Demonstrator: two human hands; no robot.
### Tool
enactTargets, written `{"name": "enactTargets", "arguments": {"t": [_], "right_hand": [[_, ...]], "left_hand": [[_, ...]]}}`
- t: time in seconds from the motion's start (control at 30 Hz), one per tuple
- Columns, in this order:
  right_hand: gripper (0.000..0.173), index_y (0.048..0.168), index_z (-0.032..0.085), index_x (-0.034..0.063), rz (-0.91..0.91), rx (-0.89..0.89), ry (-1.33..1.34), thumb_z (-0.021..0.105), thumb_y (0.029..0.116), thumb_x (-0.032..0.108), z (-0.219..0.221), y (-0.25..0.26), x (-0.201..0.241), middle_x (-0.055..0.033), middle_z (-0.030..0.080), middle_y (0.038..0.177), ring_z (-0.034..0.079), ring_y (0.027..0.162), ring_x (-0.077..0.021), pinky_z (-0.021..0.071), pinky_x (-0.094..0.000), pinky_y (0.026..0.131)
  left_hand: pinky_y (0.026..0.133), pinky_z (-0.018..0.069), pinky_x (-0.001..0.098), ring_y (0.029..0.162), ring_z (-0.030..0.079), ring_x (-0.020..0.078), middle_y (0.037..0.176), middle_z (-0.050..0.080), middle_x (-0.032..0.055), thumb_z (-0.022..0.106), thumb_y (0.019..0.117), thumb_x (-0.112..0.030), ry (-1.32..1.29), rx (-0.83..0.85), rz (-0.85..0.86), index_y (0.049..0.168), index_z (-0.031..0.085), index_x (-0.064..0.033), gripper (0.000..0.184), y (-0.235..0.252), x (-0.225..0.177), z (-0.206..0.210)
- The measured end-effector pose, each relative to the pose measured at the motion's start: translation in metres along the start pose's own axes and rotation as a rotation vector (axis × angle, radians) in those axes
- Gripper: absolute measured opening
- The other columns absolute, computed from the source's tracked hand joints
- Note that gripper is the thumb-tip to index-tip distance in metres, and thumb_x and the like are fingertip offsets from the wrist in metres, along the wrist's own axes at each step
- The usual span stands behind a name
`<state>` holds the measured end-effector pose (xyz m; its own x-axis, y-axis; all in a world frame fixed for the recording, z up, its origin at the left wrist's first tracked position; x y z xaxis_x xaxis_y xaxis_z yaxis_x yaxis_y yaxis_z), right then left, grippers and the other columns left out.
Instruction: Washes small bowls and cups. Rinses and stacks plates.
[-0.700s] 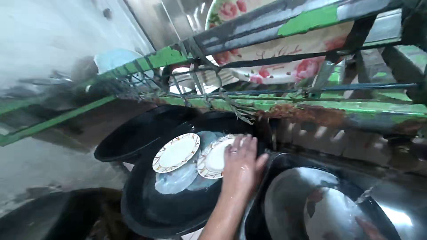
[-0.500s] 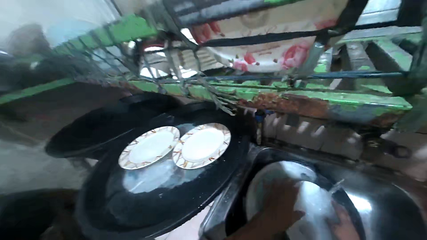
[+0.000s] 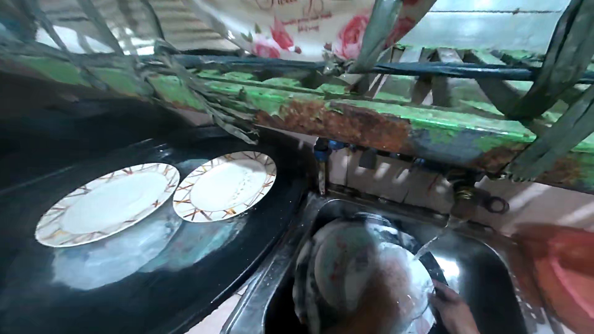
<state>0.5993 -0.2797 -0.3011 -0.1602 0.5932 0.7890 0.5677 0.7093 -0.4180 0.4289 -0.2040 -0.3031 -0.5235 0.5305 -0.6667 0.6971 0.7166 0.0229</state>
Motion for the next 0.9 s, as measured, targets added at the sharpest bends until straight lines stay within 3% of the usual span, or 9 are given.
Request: {"name": "enactTargets", "arguments": {"t": [0.1,0.23,0.37,0.47,0.53,0.6,0.7,0.77,0.9], "right_hand": [[0.041,0.141,0.053,0.0004,0.166,0.089,0.097,0.057,0.1009,0.003,-0.006,-0.008,-0.002,-0.0182,0.064,0.111,0.064,0.082,-0.0204,0.0553,-0.0394,0.071],[0.032,0.133,0.052,-0.0038,0.331,0.152,0.290,0.057,0.1015,0.002,-0.001,-0.021,0.002,-0.0181,0.064,0.104,0.067,0.079,-0.0222,0.0598,-0.0404,0.071],[0.027,0.130,0.055,-0.0019,0.252,0.068,0.321,0.054,0.1029,0.003,-0.001,-0.015,0.008,-0.0115,0.062,0.095,0.061,0.070,-0.0145,0.0546,-0.0326,0.063],[0.020,0.120,0.058,-0.0023,0.150,0.022,0.403,0.053,0.1013,0.003,-0.016,-0.006,0.019,-0.0054,0.061,0.077,0.054,0.054,-0.0100,0.0476,-0.0270,0.048],[0.021,0.122,0.055,-0.0024,0.126,0.088,0.513,0.050,0.1036,0.006,-0.023,-0.008,0.042,-0.0083,0.064,0.072,0.058,0.049,-0.0143,0.0507,-0.0298,0.043],[0.025,0.123,0.053,-0.0013,0.087,0.155,0.630,0.038,0.1091,0.013,-0.020,-0.014,0.075,-0.0095,0.067,0.079,0.067,0.059,-0.0188,0.0583,-0.0348,0.052],[0.031,0.124,0.054,-0.0035,-0.044,0.114,0.879,0.031,0.1111,0.013,-0.010,-0.012,0.117,-0.0134,0.072,0.095,0.074,0.082,-0.0228,0.0632,-0.0371,0.073],[0.022,0.119,0.052,-0.0009,-0.035,0.026,1.085,0.034,0.1081,0.005,-0.004,-0.005,0.139,-0.0120,0.067,0.096,0.073,0.084,-0.0222,0.0633,-0.0376,0.077],[0.023,0.120,0.055,0.0001,0.028,0.232,1.124,0.036,0.1077,0.004,0.004,-0.012,0.173,-0.0140,0.069,0.102,0.073,0.088,-0.0227,0.0622,-0.0368,0.081]], "left_hand": [[0.123,0.0300,0.0494,0.144,0.046,0.0228,0.150,0.057,0.0048,0.056,0.1021,-0.037,0.094,0.033,0.255,0.143,0.062,-0.0176,0.045,0.017,0.015,0.015],[0.126,0.0176,0.0561,0.155,0.021,0.0353,0.166,0.029,0.0170,0.039,0.1054,-0.050,0.190,-0.008,-0.151,0.158,0.040,-0.0111,0.065,0.044,0.038,0.006],[0.126,0.0137,0.0562,0.153,0.030,0.0324,0.160,0.043,0.0133,0.052,0.1030,-0.047,0.053,0.122,0.253,0.151,0.050,-0.0083,0.062,0.017,-0.011,0.022],[0.121,0.0254,0.0605,0.149,0.037,0.0354,0.157,0.044,0.0187,0.069,0.0934,-0.048,0.067,0.212,0.365,0.149,0.051,-0.0060,0.072,-0.010,-0.037,0.012],[0.117,0.0348,0.0567,0.147,0.041,0.0334,0.156,0.046,0.0171,0.067,0.0959,-0.024,0.143,0.244,0.310,0.147,0.051,-0.0062,0.056,-0.019,-0.037,-0.016],[0.115,0.0414,0.0494,0.138,0.054,0.0287,0.147,0.058,0.0139,0.053,0.1024,-0.010,0.082,0.075,0.228,0.144,0.057,-0.0056,0.042,-0.026,-0.034,-0.054],[0.106,0.0490,0.0428,0.121,0.064,0.0262,0.131,0.066,0.0182,0.050,0.1071,-0.021,-0.333,-0.003,-0.204,0.144,0.057,-0.0042,0.041,-0.022,-0.051,-0.133],[0.098,0.0524,0.0387,0.110,0.065,0.0199,0.121,0.067,0.0161,0.056,0.1056,-0.028,-0.609,-0.120,-0.446,0.135,0.061,-0.0032,0.039,-0.018,-0.049,-0.162],[0.090,0.0582,0.0366,0.104,0.068,0.0166,0.118,0.068,0.0122,0.050,0.1085,-0.032,-1.075,-0.165,-0.525,0.135,0.058,-0.0027,0.041,-0.006,-0.024,-0.128]]}}
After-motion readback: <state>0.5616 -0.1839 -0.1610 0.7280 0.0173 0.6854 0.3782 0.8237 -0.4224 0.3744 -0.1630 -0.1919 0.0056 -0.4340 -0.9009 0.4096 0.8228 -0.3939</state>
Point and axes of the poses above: each hand's wrist, its own y-axis towards the middle knuckle, its own z-axis out of the palm, x = y × z, the point moved 3 cm from there along y, towards the middle knuckle
